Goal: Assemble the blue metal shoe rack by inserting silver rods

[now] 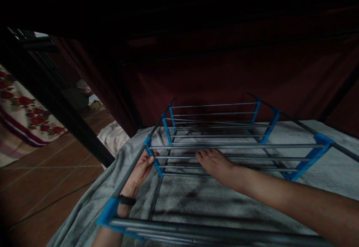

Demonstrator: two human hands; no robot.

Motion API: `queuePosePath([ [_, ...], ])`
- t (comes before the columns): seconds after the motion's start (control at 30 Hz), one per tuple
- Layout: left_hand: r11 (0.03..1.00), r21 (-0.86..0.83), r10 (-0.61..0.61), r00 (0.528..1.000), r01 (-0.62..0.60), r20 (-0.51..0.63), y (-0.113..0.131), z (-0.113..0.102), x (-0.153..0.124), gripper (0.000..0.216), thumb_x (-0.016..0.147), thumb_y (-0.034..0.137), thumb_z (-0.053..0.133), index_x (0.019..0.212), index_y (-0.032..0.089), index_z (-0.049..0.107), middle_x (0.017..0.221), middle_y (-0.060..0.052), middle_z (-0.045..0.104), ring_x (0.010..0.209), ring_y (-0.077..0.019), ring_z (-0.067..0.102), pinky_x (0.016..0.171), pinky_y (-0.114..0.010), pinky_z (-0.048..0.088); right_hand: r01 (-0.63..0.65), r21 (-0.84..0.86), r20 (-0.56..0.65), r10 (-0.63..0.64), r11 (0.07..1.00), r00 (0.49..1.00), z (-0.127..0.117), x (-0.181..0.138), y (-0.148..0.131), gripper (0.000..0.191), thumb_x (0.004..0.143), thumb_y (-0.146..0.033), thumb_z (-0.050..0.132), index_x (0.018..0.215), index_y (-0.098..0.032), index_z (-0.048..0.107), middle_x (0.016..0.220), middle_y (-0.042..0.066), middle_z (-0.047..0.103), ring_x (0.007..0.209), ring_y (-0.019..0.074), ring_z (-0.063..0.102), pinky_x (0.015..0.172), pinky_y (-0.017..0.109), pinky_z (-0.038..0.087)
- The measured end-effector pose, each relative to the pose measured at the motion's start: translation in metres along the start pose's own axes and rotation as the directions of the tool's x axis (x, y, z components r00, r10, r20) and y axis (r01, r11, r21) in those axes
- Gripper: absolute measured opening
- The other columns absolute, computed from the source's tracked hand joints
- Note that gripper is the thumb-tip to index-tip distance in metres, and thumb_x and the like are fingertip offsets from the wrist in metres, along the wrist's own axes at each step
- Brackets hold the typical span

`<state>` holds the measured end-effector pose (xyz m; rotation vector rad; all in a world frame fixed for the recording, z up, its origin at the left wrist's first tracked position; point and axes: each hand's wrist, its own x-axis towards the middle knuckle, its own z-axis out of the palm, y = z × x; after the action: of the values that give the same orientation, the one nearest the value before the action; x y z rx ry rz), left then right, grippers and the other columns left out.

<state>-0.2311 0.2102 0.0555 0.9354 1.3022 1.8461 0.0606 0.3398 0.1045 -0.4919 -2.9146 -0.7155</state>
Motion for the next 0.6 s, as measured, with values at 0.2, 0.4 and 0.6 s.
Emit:
queuePosePath([
  [0.2,0.988,0.149,0.054,0.998,-0.049,-0.031,0.000,0.002,-0.002,0.025,0.066,0.042,0.077,0.087,0.028,0.073,0.098,-0.002,0.072,0.106,-0.0278,0.061,0.096,-0.041,0.046,-0.003,-0.018,-0.083,0.001,1.000,0.997,0.012,0.000,-0.001,0.052,0.081,-0.002,0.040,0.129,-0.015,0.055,0.123,0.013,0.065,0.104,0.0230,0.065,0.084,0.034,0.052],
  [0.4,0.965,0.257,0.058,0.997,-0.044,-0.045,-0.002,0.000,-0.005,0.024,0.069,0.038,0.076,0.089,0.025,0.072,0.099,-0.005,0.072,0.101,-0.0274,0.063,0.088,-0.040,0.049,0.026,-0.007,-0.083,-0.026,1.000,0.996,0.016,0.001,0.001,0.053,0.079,-0.001,0.042,0.128,-0.014,0.055,0.121,0.014,0.066,0.102,0.0224,0.066,0.081,0.033,0.053],
  [0.6,0.944,0.327,0.064,0.997,-0.044,-0.051,0.000,0.004,-0.007,0.019,0.073,0.037,0.071,0.089,0.027,0.070,0.096,-0.005,0.073,0.095,-0.0269,0.064,0.087,-0.041,0.049,0.033,-0.042,-0.131,-0.038,0.999,0.991,0.022,0.000,0.000,0.051,0.079,-0.002,0.043,0.128,-0.013,0.056,0.122,0.013,0.066,0.104,0.0220,0.065,0.083,0.033,0.054],
])
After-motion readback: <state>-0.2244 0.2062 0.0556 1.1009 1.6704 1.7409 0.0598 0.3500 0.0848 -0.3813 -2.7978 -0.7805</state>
